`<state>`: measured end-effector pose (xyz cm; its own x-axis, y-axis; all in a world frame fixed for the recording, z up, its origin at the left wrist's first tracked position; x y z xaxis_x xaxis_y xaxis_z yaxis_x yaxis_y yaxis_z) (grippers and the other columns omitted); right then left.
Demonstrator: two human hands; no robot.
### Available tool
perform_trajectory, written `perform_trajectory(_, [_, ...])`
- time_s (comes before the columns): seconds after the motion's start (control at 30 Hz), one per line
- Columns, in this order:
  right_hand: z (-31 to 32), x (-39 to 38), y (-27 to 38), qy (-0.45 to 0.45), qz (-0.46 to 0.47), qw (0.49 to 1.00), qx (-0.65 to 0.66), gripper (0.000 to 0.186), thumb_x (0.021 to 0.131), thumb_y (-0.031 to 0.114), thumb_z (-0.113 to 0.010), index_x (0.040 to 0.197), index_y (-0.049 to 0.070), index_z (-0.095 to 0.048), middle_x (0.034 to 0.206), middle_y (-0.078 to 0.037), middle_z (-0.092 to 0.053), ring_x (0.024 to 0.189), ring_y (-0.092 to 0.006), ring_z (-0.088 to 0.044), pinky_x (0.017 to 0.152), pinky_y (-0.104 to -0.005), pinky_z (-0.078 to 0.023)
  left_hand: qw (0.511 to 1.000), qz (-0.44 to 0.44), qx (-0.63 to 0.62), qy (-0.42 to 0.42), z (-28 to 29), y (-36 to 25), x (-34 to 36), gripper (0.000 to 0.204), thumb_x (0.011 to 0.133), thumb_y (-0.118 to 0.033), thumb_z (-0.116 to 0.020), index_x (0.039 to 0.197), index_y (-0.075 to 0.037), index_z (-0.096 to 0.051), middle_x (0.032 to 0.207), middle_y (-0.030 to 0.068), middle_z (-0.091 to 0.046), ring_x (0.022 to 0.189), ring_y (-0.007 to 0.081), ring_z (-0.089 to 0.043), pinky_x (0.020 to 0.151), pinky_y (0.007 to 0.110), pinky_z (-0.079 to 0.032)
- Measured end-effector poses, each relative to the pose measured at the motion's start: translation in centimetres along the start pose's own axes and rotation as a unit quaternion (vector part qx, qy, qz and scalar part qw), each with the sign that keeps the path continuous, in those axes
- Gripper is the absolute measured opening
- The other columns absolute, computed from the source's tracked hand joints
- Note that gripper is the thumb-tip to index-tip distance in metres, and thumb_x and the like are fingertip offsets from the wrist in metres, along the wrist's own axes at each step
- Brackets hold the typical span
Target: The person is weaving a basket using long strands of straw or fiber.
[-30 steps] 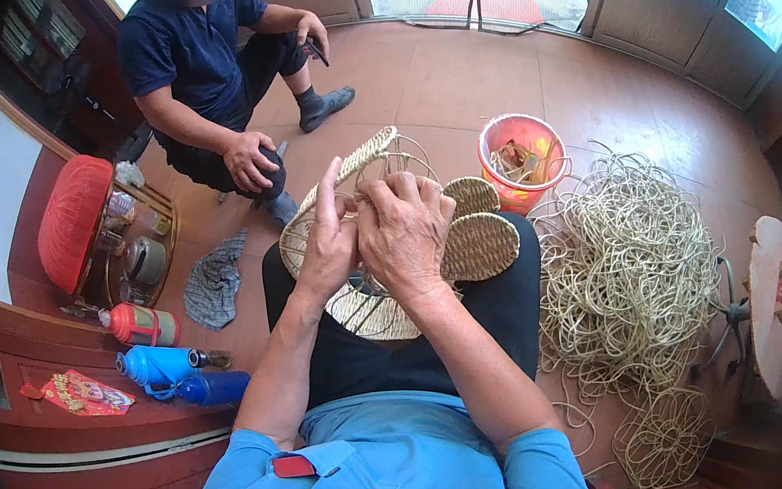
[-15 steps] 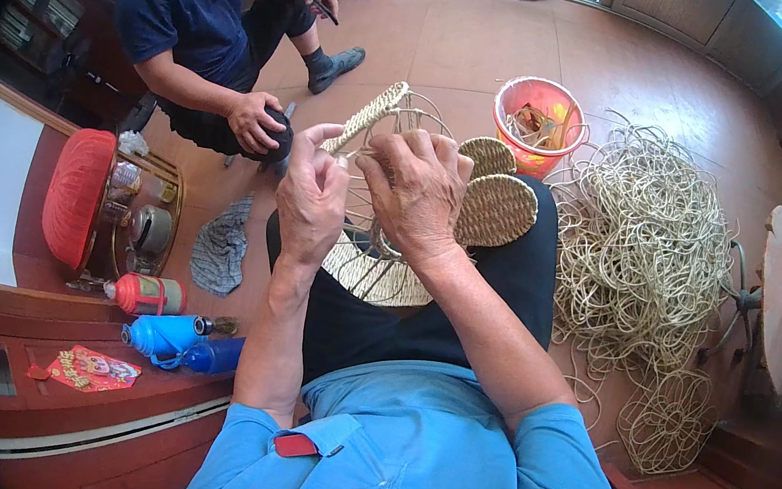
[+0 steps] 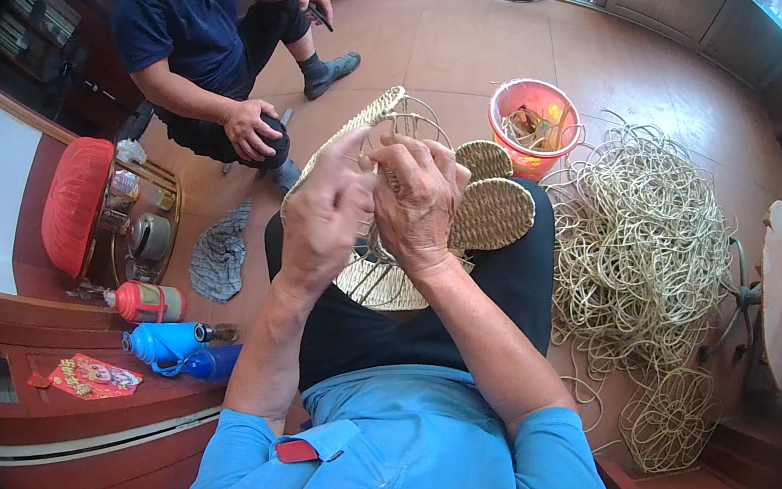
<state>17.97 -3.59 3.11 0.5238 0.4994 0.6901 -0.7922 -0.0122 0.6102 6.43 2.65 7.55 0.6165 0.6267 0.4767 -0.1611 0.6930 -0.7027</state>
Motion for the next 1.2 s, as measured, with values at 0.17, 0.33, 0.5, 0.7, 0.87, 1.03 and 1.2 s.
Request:
perform_trajectory(0.17, [0.6, 0.8, -0.3, 0.002, -0.033, 0.999, 0.019, 0.016, 0.096, 0.023, -0.081, 0.108, 0.014, -0.074, 0.103, -0.001, -0.078, 0.11, -0.0257, -0.07, 0.094, -0.0457, -0.044, 0.977, 0.169, -0.131, -0.016, -0.4, 5.3, 0.0, 0.031, 0.111, -0.012, -0.065, 0.14, -0.005, -0.067, 0.092, 0.0142, -0.074, 0.075, 0.029, -0.075, 0.069, 0.041, -0.059])
perform_trajectory(0.33, [1.7, 1.6, -0.3, 0.009, 0.01, 1.0, 0.022, 0.013, 0.096, 0.019, -0.08, 0.105, 0.014, -0.072, 0.101, -0.002, -0.078, 0.101, -0.0263, -0.073, 0.086, -0.0434, -0.046, 0.991, -0.06, 0.105, -0.056, -0.6, 3.6, 1.4, 0.014, 0.107, -0.013, -0.071, 0.118, -0.006, -0.073, 0.099, 0.0133, -0.075, 0.085, 0.0329, -0.076, 0.075, 0.044, -0.06])
perform_trajectory(0.5, [1.7, 2.6, -1.6, 0.073, -0.021, 0.996, 0.055, 0.012, 0.095, 0.016, -0.079, 0.104, 0.012, -0.072, 0.103, -0.005, -0.076, 0.096, -0.03, -0.073, 0.083, -0.0468, -0.055, 0.985, -0.06, 0.153, -0.044, -1.5, 3.3, 2.4, 0.011, 0.105, -0.015, -0.072, 0.109, -0.005, -0.073, 0.096, 0.0153, -0.074, 0.089, 0.0366, -0.074, 0.079, 0.046, -0.058])
perform_trajectory(0.7, [2.9, 4.8, -2.4, 0.027, 0.017, 0.999, 0.034, 0.01, 0.098, 0.016, -0.078, 0.105, 0.009, -0.075, 0.105, -0.011, -0.074, 0.095, -0.0348, -0.072, 0.086, -0.0479, -0.057, 0.982, -0.019, 0.186, -0.037, -2.6, 3.9, 3.4, 0.017, 0.107, -0.024, -0.07, 0.102, -0.007, -0.074, 0.09, 0.0148, -0.075, 0.086, 0.0377, -0.075, 0.077, 0.048, -0.057])
perform_trajectory(0.87, [3.7, 5.1, -3.3, 0.035, 0.01, 0.999, 0.037, 0.01, 0.098, 0.014, -0.078, 0.107, 0.008, -0.075, 0.103, -0.011, -0.073, 0.096, -0.0339, -0.072, 0.083, -0.0469, -0.057, 0.969, 0.029, 0.243, -0.032, -3.0, 3.8, 3.8, 0.02, 0.105, -0.026, -0.07, 0.098, -0.008, -0.075, 0.086, 0.0162, -0.076, 0.083, 0.04, -0.076, 0.076, 0.052, -0.058])
perform_trajectory(1.03, [4.0, 4.2, -4.0, 0.027, 0.015, 0.999, 0.037, 0.023, 0.098, 0.012, -0.076, 0.12, 0.007, -0.072, 0.104, -0.014, -0.073, 0.099, -0.0338, -0.074, 0.087, -0.0462, -0.061, 0.975, 0.063, 0.212, 0.0, -3.5, 3.7, 3.8, 0.023, 0.108, -0.026, -0.068, 0.105, -0.005, -0.077, 0.089, 0.0205, -0.077, 0.085, 0.041, -0.077, 0.076, 0.05, -0.058])
perform_trajectory(1.2, [1.5, 4.2, -8.0, 0.157, -0.192, 0.945, 0.214, 0.045, 0.1, 0.015, -0.076, 0.141, 0.002, -0.064, 0.123, -0.016, -0.073, 0.113, -0.0256, -0.074, 0.1, -0.0411, -0.06, 0.99, 0.091, 0.097, 0.048, -3.6, 4.2, 3.7, 0.025, 0.11, -0.023, -0.064, 0.115, -0.002, -0.077, 0.086, 0.0206, -0.076, 0.078, 0.0314, -0.077, 0.075, 0.045, -0.057])
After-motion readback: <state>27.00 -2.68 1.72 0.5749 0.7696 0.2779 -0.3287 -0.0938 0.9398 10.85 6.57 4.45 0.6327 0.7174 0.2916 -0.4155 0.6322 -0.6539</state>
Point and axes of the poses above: each hand's wrist, its own x-axis towards the middle knuckle, its own z-axis out of the back of the hand, y = z × x, the point moved 8 cm from there along x, towards the middle knuckle
